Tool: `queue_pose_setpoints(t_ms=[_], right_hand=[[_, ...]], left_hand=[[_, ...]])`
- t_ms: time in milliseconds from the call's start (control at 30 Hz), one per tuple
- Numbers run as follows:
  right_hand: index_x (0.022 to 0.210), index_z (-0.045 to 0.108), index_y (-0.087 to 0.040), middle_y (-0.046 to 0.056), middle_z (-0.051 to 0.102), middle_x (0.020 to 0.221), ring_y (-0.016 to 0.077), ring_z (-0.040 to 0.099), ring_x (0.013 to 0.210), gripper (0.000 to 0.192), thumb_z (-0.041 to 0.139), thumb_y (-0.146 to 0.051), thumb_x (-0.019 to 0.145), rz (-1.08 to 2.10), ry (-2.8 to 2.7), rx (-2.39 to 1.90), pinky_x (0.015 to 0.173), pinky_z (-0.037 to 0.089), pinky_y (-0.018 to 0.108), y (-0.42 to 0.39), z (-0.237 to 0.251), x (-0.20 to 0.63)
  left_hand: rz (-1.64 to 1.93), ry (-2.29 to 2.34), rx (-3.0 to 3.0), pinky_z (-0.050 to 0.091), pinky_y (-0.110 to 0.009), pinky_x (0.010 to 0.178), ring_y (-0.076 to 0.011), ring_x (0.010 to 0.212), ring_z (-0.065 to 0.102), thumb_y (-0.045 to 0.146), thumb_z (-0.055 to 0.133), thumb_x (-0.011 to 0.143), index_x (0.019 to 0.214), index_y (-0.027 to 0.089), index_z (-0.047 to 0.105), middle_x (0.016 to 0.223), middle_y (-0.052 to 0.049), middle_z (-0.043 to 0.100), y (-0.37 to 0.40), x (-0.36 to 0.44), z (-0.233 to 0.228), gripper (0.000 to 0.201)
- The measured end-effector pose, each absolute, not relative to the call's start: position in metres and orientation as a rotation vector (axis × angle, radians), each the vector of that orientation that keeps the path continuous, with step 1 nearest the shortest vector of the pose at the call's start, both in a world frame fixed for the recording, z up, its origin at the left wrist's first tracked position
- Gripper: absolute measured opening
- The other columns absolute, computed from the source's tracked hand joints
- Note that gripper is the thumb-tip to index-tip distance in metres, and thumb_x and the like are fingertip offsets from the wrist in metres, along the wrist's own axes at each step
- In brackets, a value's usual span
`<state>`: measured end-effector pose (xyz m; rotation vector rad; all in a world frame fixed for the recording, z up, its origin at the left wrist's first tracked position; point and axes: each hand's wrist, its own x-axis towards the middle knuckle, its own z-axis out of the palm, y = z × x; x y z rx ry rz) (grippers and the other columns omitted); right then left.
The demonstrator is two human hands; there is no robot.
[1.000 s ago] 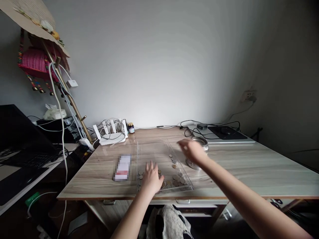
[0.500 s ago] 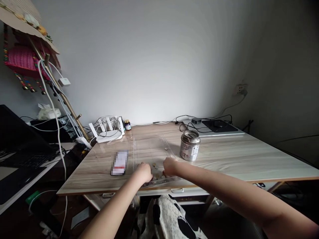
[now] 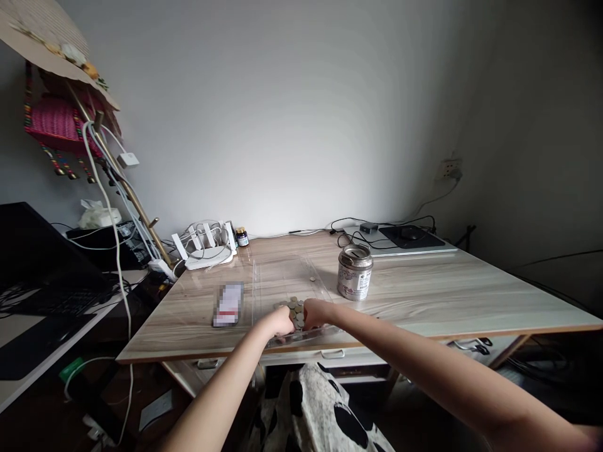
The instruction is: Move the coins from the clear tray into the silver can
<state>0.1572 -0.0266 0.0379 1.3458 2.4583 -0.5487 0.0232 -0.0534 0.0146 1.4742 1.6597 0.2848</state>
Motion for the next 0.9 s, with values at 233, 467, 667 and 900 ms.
queue_pose_setpoints(t_ms=[233, 467, 667, 900], right_hand=[[0.085, 0.069, -0.019, 0.006, 0.067, 0.081, 0.0169, 0.06, 0.07, 0.029, 0.061, -0.027, 0.058, -0.615, 2.544, 1.423, 0.056, 0.043, 0.021, -0.027, 0.025, 0.15], [0.079, 0.069, -0.016, 0.005, 0.067, 0.075, 0.0156, 0.06, 0.066, 0.026, 0.06, -0.016, 0.055, -0.711, 2.534, 1.382, 0.054, 0.042, 0.019, -0.029, 0.026, 0.148], [0.076, 0.068, -0.015, 0.0, 0.062, 0.063, 0.0105, 0.055, 0.055, 0.022, 0.061, -0.018, 0.055, -0.936, 2.479, 1.338, 0.049, 0.042, 0.018, -0.025, 0.025, 0.154], [0.063, 0.066, -0.012, -0.005, 0.047, 0.045, 0.0081, 0.044, 0.046, 0.016, 0.063, -0.023, 0.052, -1.151, 2.461, 1.238, 0.045, 0.037, 0.019, -0.014, 0.026, 0.159]], left_hand=[[0.214, 1.75, 1.593, 0.047, -0.025, 0.047, -0.0151, 0.049, 0.058, 0.008, 0.052, 0.066, 0.086, 0.011, 0.059, 0.068, -0.008, 0.063, -0.05, 0.029, 0.005, 0.021], [0.179, 1.8, 1.621, 0.047, -0.023, 0.052, -0.0156, 0.054, 0.059, 0.006, 0.059, 0.057, 0.075, 0.012, 0.062, 0.063, -0.006, 0.063, -0.05, 0.032, 0.005, 0.019], [0.158, 1.709, 1.615, 0.046, -0.026, 0.051, -0.0169, 0.052, 0.058, 0.004, 0.06, 0.052, 0.059, 0.014, 0.06, 0.046, 0.0, 0.054, -0.05, 0.029, 0.01, 0.012], [0.257, 1.512, 1.497, 0.047, -0.024, 0.053, -0.0126, 0.049, 0.057, 0.005, 0.056, 0.056, 0.057, 0.014, 0.059, 0.05, 0.002, 0.055, -0.059, 0.023, 0.019, 0.01]])
